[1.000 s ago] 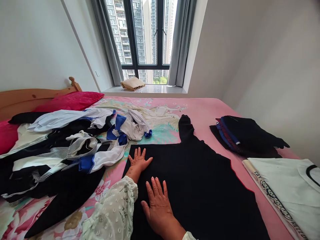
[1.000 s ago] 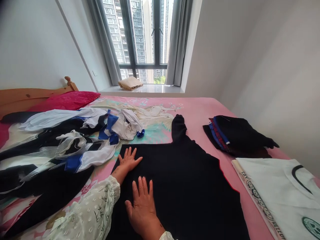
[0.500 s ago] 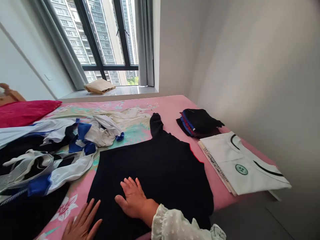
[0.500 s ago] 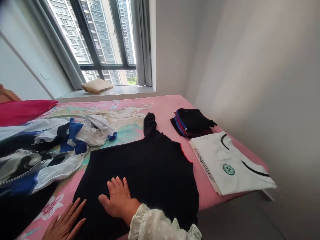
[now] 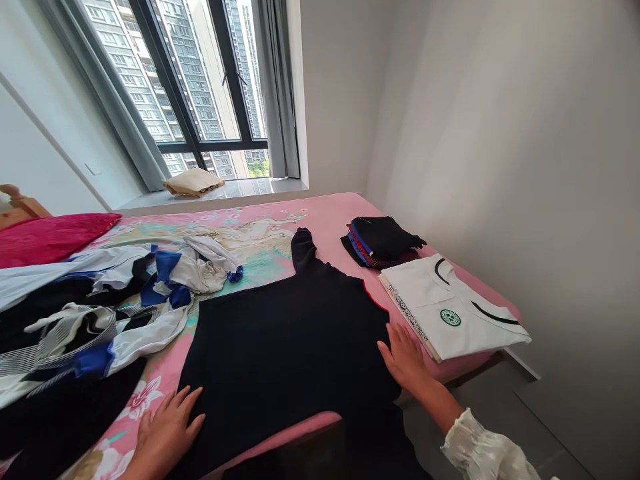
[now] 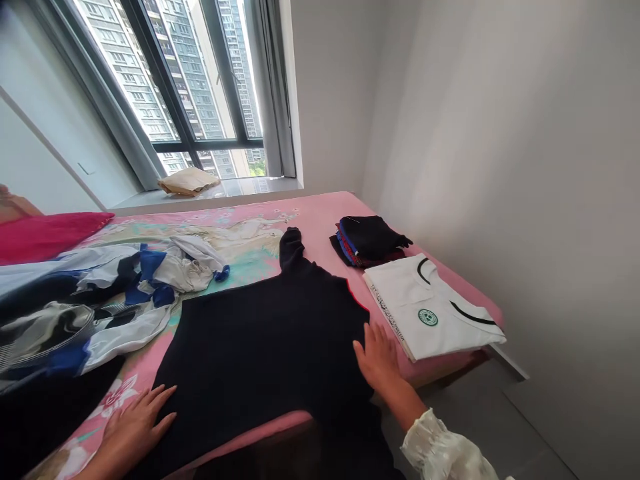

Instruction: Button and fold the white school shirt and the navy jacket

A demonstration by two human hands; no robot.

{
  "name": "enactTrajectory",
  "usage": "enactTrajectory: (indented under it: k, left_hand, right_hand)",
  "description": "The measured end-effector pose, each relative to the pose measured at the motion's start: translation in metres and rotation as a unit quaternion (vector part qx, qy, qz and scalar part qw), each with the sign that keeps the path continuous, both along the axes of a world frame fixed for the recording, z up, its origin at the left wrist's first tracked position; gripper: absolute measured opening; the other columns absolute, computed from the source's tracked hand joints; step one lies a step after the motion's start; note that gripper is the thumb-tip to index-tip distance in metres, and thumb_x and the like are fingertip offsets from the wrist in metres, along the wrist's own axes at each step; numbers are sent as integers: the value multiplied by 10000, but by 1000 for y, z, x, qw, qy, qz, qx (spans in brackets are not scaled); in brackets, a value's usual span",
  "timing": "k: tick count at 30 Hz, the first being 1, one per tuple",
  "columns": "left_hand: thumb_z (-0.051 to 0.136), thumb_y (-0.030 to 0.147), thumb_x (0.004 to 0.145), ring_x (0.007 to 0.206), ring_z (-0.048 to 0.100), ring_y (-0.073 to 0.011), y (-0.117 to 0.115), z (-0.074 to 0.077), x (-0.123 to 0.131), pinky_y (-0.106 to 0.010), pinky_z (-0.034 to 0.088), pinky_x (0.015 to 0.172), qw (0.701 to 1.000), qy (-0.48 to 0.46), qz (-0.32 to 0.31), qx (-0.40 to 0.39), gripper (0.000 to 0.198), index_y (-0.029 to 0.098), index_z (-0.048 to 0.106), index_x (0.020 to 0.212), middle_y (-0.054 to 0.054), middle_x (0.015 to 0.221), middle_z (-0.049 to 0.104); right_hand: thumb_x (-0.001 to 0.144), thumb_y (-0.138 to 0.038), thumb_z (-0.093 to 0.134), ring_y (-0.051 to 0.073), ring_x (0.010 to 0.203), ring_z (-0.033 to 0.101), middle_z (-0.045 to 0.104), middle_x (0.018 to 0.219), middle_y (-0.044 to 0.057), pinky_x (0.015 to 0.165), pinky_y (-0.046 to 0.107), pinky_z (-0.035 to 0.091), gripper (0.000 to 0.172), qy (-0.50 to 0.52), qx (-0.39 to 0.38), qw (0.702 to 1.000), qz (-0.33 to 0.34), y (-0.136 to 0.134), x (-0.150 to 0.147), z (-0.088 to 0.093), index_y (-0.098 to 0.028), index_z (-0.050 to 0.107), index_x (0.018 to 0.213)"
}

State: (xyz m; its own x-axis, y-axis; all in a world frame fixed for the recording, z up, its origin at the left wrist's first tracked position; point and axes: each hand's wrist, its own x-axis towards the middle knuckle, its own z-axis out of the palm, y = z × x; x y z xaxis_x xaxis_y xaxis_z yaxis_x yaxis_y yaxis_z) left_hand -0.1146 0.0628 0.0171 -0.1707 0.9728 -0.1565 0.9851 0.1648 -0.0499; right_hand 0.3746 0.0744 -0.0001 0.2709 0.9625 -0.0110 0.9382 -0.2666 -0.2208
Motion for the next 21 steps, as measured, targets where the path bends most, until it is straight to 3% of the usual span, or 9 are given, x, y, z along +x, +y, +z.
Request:
enactTrajectory:
  k: [3, 6, 7, 9, 10, 12, 15, 18, 21]
  left_hand:
    - [385, 425, 841, 1373, 288, -268, 13, 24, 66, -524, 261, 1079, 990, -38, -111, 82, 502, 225, 523, 1281, -74, 1441, 421]
    - [379, 414, 883, 1396, 234, -237, 18, 24, 120, -515, 187, 1114, 963, -94, -209, 140, 513, 276, 400, 1377, -50, 1502, 309]
    - [385, 419, 884, 1400, 222, -237, 16, 18, 124, -530, 149, 1120, 962, -96, -219, 132, 515, 297, 383, 1384, -39, 1510, 286]
    - [391, 460, 873, 1404, 203, -251, 10, 3, 108, -558, 97, 1120, 974, -80, -192, 88, 543, 304, 367, 1392, -33, 1519, 250]
    - [387, 490, 862, 1406, 191, -261, 8, -4, 90, -574, 83, 1116, 983, -68, -158, 59, 579, 286, 350, 1402, -37, 1521, 235]
    - [391, 544, 830, 1410, 168, -266, 6, -12, 48, -559, 92, 1126, 995, -49, -81, 15, 692, 211, 298, 1429, -64, 1526, 201]
    - [424, 549, 797, 1391, 225, -298, 19, -1, 21, -595, 130, 1111, 997, -54, -39, -28, 697, 180, 390, 1387, -91, 1489, 310]
    - [383, 513, 841, 1365, 303, -267, 53, 25, 62, -505, 265, 1103, 987, -109, -115, 39, 566, 211, 513, 1301, -71, 1439, 420]
    - [341, 496, 884, 1372, 294, -213, 90, 32, 116, -462, 256, 1117, 955, -162, -231, 91, 493, 331, 455, 1333, 5, 1466, 383]
  right_hand:
    - [920, -378, 293, 245, 1401, 159, 251, 1509, 78, 1123, 456, 171, 534, 48, 76, 990, 104, 4, -76, 28, -164, 371, 1402]
    - [931, -413, 307, 222, 1405, 148, 256, 1511, 49, 1135, 464, 130, 524, 93, 103, 962, 233, 10, -133, 38, -209, 353, 1411]
    - [928, -432, 322, 212, 1403, 159, 260, 1510, 27, 1141, 451, 118, 522, 97, 101, 949, 283, 12, -137, 34, -240, 349, 1413]
    - [916, -456, 354, 203, 1397, 186, 271, 1505, -1, 1149, 419, 100, 528, 85, 73, 937, 330, 19, -121, 19, -278, 349, 1412]
    - [911, -455, 362, 207, 1394, 196, 274, 1503, 6, 1149, 414, 94, 538, 70, 48, 946, 313, 23, -103, 11, -267, 348, 1415]
    - [907, -456, 351, 239, 1404, 157, 223, 1516, 69, 1144, 453, 75, 605, 28, -8, 979, 203, 35, -62, -1, -172, 300, 1439]
    - [910, -427, 339, 281, 1400, 155, 221, 1507, 137, 1119, 534, 89, 624, -5, -81, 990, 112, 55, -33, 4, -87, 293, 1431]
    - [927, -388, 308, 256, 1400, 169, 252, 1502, 110, 1115, 519, 140, 552, 26, -25, 981, 188, 68, -71, 27, -131, 344, 1414]
    - [931, -425, 327, 194, 1396, 191, 284, 1499, 33, 1132, 419, 166, 519, 77, 57, 926, 366, 80, -125, 39, -237, 347, 1415]
